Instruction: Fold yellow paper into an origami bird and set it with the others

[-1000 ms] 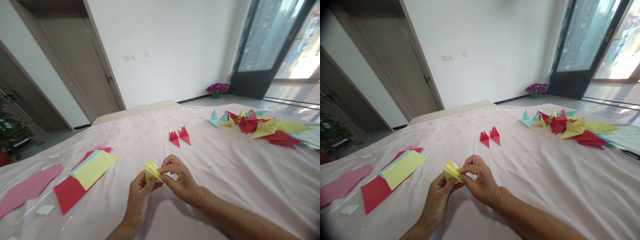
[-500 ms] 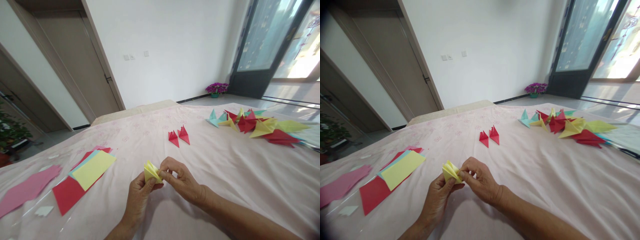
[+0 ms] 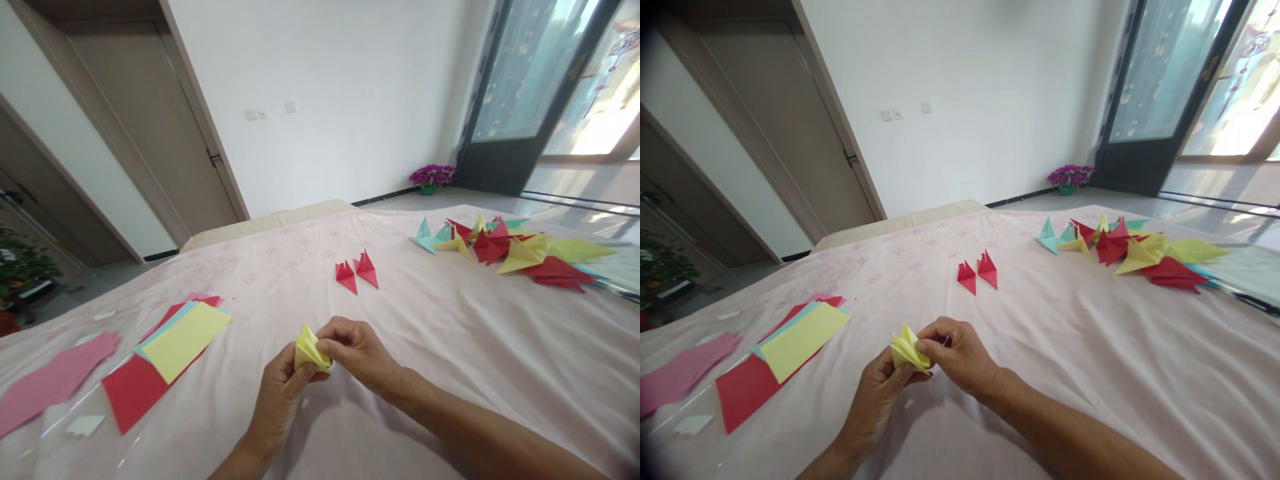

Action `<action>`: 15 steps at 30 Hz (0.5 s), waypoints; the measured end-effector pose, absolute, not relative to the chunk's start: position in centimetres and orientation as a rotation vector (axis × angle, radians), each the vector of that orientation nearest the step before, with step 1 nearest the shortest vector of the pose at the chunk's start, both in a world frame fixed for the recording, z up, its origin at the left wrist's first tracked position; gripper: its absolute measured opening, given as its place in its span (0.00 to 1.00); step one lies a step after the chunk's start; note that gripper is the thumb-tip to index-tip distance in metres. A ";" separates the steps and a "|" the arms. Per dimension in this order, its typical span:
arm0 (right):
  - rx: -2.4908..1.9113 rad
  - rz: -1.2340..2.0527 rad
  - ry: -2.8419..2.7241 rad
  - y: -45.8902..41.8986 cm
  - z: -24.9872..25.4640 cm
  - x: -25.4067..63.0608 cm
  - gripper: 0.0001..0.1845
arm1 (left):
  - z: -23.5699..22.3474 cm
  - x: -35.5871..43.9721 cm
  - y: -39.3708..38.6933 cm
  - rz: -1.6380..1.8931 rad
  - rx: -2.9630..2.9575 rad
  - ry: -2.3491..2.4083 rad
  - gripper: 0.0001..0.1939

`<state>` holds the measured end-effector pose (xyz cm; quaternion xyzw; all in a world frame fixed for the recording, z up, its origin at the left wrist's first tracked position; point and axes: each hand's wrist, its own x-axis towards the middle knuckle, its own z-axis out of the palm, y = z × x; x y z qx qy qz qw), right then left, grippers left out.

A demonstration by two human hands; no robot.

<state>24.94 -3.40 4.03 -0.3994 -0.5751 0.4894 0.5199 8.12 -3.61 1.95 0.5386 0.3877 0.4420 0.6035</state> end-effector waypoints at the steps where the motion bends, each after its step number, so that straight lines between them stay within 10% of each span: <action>1: -1.004 1.094 -1.421 -3.5 4.1 24.9 0.06 | 1.9 8.1 -3.6 1.020 1.254 0.902 0.16; 9: -1.214 0.498 -1.639 -4.4 4.2 24.9 0.04 | 1.6 8.4 -3.9 0.992 1.274 0.859 0.15; 15: -1.134 0.835 -1.502 -3.9 4.0 24.7 0.03 | 2.0 8.6 -3.8 1.008 1.178 0.878 0.17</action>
